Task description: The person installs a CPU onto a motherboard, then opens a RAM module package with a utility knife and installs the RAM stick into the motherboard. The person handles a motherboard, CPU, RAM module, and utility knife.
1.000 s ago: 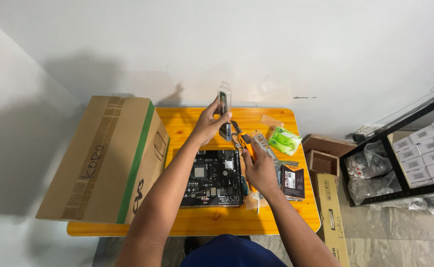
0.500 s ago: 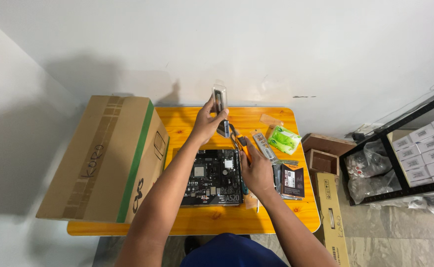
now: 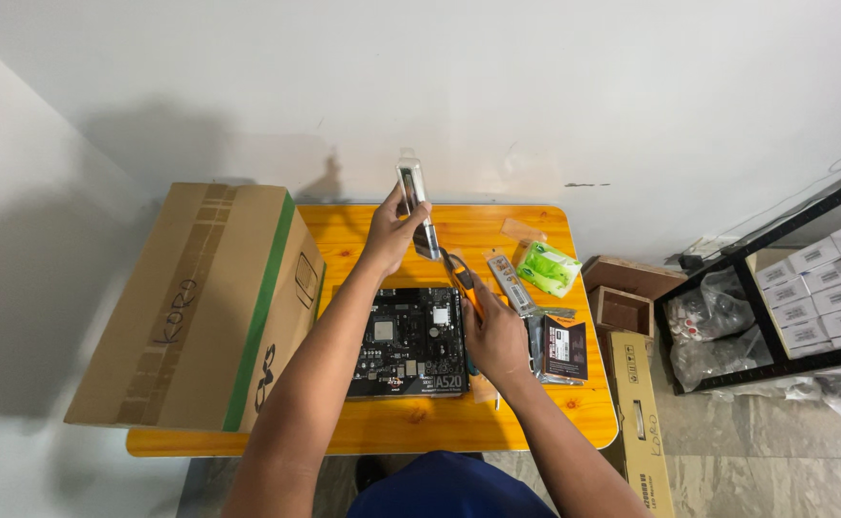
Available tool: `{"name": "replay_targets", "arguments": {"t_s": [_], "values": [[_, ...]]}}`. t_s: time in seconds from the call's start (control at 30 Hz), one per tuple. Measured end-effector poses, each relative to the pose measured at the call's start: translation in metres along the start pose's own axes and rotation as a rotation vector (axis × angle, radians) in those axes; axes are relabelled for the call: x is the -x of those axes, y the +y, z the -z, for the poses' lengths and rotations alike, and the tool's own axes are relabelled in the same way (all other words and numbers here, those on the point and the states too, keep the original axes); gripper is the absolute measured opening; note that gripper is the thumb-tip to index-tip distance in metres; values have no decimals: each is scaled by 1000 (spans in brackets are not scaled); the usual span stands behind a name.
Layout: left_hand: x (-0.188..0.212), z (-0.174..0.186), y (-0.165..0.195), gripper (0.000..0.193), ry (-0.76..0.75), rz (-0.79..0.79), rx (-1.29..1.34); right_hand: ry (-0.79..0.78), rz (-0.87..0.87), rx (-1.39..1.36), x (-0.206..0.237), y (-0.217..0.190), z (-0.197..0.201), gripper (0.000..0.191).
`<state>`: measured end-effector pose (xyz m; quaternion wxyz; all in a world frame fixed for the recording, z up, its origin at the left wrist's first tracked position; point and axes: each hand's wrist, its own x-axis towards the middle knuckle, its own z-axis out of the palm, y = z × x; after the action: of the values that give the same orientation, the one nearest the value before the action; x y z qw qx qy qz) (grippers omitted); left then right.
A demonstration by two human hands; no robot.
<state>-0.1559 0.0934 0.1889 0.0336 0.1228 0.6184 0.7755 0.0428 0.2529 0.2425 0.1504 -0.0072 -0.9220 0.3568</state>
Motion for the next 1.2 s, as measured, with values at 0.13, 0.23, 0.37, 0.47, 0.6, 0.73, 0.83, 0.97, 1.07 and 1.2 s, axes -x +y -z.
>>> {"name": "replay_targets", "arguments": {"t_s": [0.13, 0.23, 0.37, 0.47, 0.6, 0.73, 0.83, 0.97, 1.07, 1.2], "values": [[-2, 1, -5, 29, -4, 10, 91, 6, -20, 11, 3, 3, -3, 44], [-3, 1, -6, 28, -3, 20, 61, 14, -27, 30, 5, 5, -2, 46], [-5, -3, -4, 34, 27, 56, 54, 2, -50, 63, 6, 6, -1, 45], [-5, -3, -4, 33, 45, 96, 41, 18, -29, 23, 11, 20, -6, 45], [3, -2, -15, 25, 34, 118, 48, -50, -398, -299, 24, 86, -25, 30], [10, -1, -36, 26, 88, 221, 123, -34, -745, -755, 18, 184, -52, 20], [20, -3, -52, 32, 84, 254, 275, 1, -857, -985, 19, 239, -59, 18], [34, -8, -55, 37, 50, 362, 186, -94, -845, -579, 30, 253, -67, 22], [48, -21, -45, 43, 19, 416, 164, -77, -772, -207, 28, 247, -72, 33], [60, -32, -23, 56, -28, 380, 159, -23, -561, 254, 14, 247, -74, 43]]}}
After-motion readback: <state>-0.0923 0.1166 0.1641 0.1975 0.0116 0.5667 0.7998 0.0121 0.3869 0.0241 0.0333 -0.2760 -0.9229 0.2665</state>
